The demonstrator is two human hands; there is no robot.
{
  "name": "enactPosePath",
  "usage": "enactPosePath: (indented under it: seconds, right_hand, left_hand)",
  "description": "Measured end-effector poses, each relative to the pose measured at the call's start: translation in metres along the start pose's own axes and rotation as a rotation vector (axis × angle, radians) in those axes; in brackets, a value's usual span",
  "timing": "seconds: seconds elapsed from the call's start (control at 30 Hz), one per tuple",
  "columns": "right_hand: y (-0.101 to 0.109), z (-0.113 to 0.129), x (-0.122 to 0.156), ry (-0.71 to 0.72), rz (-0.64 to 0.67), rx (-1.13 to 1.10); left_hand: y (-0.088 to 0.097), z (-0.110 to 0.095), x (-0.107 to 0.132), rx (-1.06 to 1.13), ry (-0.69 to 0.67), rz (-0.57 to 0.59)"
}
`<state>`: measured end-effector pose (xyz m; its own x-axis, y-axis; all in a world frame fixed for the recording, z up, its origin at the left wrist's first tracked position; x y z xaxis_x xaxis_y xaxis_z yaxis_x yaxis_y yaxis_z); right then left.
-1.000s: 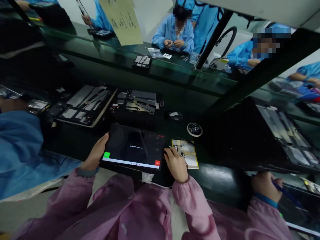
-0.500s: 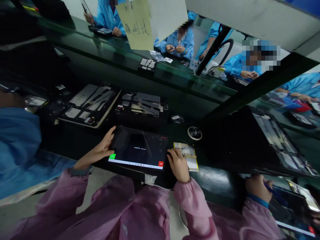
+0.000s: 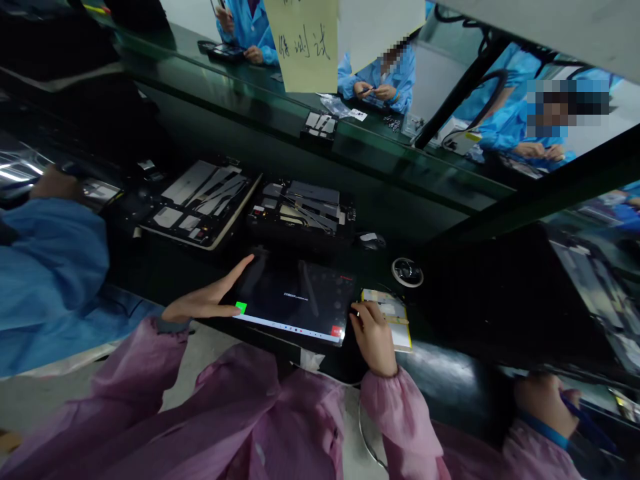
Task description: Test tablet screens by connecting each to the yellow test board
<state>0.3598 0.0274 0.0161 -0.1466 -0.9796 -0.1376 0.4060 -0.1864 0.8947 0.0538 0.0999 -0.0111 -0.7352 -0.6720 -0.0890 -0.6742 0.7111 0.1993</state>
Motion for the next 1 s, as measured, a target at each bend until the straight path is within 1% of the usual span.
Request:
enactPosePath:
  seconds: [0.03,0.13,0.17,0.2,0.33,0.43,0.5,0.6,0.7,0.77,0.87,1.0]
  right_hand:
    - [0.0,0.0,-0.001,0.006,0.005,-0.016]
    - [-0.001,-0.001,-0.003,0.03,0.013,-0.059]
    - [-0.001,-0.002,-0.003,0.036,0.013,-0.066]
    - [-0.001,-0.003,-0.004,0.04,0.013,-0.07]
    - [-0.003,-0.005,-0.005,0.047,0.027,-0.071]
    - [-0.004,-0.004,-0.005,0.046,0.026,-0.071]
    - [-0.005,-0.003,-0.005,0.054,0.024,-0.067]
    - [-0.008,-0.002,-0.006,0.066,0.026,-0.069]
    - [-0.008,-0.001,-0.006,0.066,0.018,-0.07]
    - [-0.005,0.0,-0.005,0.074,0.005,-0.069]
    - [0.0,0.001,-0.003,0.093,-0.016,-0.065]
    - [0.003,0.001,0.0,0.103,-0.035,-0.062]
  left_hand:
    - [0.0,-0.001,-0.002,0.094,-0.009,-0.051]
    - [0.006,-0.001,-0.01,0.352,-0.069,-0.282]
    - [0.006,0.001,-0.012,0.387,-0.076,-0.338]
    - [0.005,0.003,-0.013,0.388,-0.07,-0.367]
    - [-0.004,0.005,-0.017,0.279,-0.015,-0.346]
    - [-0.004,0.004,-0.017,0.272,-0.009,-0.388]
    - [-0.001,0.001,-0.017,0.22,-0.024,-0.426]
    - [0.002,-0.004,-0.016,-0.015,-0.051,-0.444]
    - [0.0,-0.008,-0.017,-0.278,-0.051,-0.415]
    - [-0.002,-0.01,-0.019,-0.393,-0.063,-0.399]
    - [-0.005,-0.012,-0.021,-0.457,-0.076,-0.378]
    - [-0.005,-0.011,-0.021,-0.447,-0.06,-0.374]
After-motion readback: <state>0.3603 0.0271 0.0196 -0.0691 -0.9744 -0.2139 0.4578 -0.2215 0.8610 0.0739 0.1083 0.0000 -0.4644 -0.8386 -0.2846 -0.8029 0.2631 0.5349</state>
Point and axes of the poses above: each hand's wrist, its own x-axis away from the middle knuckle, its own y-axis out of the back of the hand, z = x × y, the point moved 10 cm from there along -x, towards the middle knuckle, and after that the axes turned 12 degrees about -y, right-handed, at the moved point
